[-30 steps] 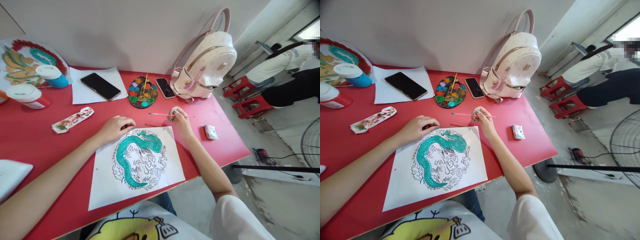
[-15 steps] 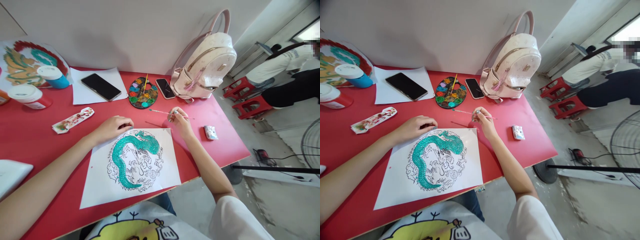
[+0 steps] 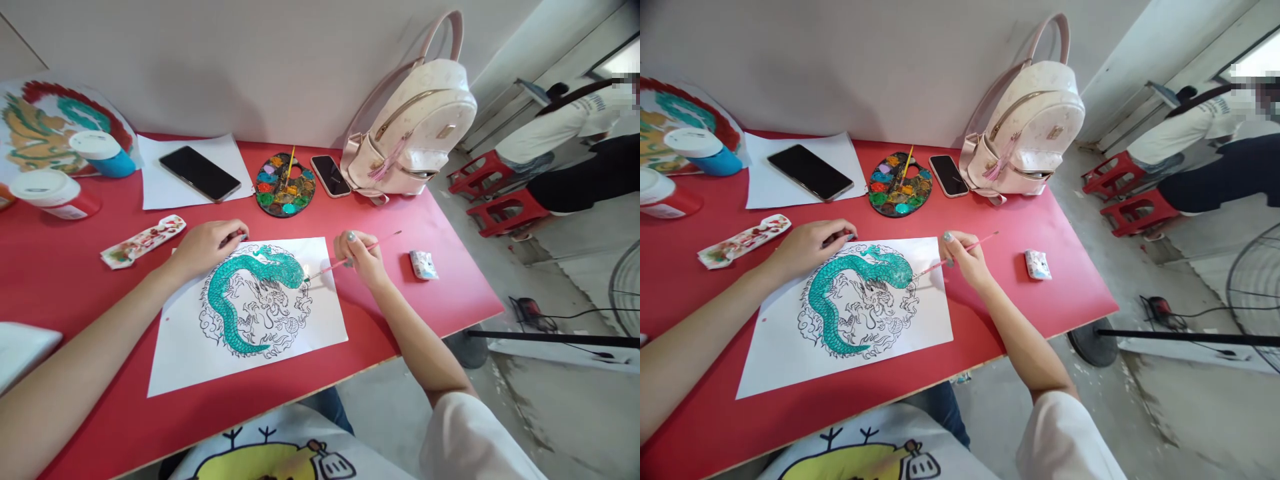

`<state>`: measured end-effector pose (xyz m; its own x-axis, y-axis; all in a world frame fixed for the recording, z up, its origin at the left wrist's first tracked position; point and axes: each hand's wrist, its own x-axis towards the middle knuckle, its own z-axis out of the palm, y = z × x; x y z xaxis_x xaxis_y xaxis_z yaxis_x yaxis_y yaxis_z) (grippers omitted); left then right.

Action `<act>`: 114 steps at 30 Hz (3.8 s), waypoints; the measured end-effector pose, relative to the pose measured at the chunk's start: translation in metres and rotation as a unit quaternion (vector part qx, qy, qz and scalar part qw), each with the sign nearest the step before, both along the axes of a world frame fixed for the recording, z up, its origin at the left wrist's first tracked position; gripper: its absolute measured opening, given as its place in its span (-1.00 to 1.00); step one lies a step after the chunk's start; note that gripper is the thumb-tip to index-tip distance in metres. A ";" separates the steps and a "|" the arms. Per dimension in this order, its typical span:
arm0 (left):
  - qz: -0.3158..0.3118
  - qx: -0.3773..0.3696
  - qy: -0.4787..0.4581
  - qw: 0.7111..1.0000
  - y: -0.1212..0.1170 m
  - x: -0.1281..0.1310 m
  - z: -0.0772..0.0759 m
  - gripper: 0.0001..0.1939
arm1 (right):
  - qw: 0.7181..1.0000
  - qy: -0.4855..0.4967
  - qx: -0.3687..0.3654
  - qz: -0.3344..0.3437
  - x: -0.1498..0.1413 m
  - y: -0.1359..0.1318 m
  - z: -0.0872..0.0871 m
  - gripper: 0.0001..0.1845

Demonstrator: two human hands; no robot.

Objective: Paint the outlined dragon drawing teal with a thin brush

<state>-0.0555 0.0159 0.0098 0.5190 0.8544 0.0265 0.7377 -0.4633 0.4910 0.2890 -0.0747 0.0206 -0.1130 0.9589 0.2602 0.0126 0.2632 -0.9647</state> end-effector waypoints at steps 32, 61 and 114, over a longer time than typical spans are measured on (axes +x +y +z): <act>0.005 -0.018 -0.006 1.000 0.001 -0.002 0.000 -0.69 | 0.986 -0.142 0.049 0.074 -0.004 -0.009 -0.001 -0.15; 0.007 -0.015 -0.015 1.000 0.002 -0.002 0.000 -0.70 | 0.985 -0.152 0.042 0.068 -0.005 -0.009 0.000 -0.14; 0.007 -0.026 -0.007 1.000 0.001 -0.002 0.002 -0.69 | 0.978 -0.180 0.085 0.058 -0.005 -0.009 0.003 -0.14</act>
<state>-0.0575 0.0164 0.0120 0.5062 0.8623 -0.0117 0.7373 -0.4257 0.5245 0.2835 -0.0839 0.0240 -0.3311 0.8811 0.3377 0.3037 0.4384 -0.8459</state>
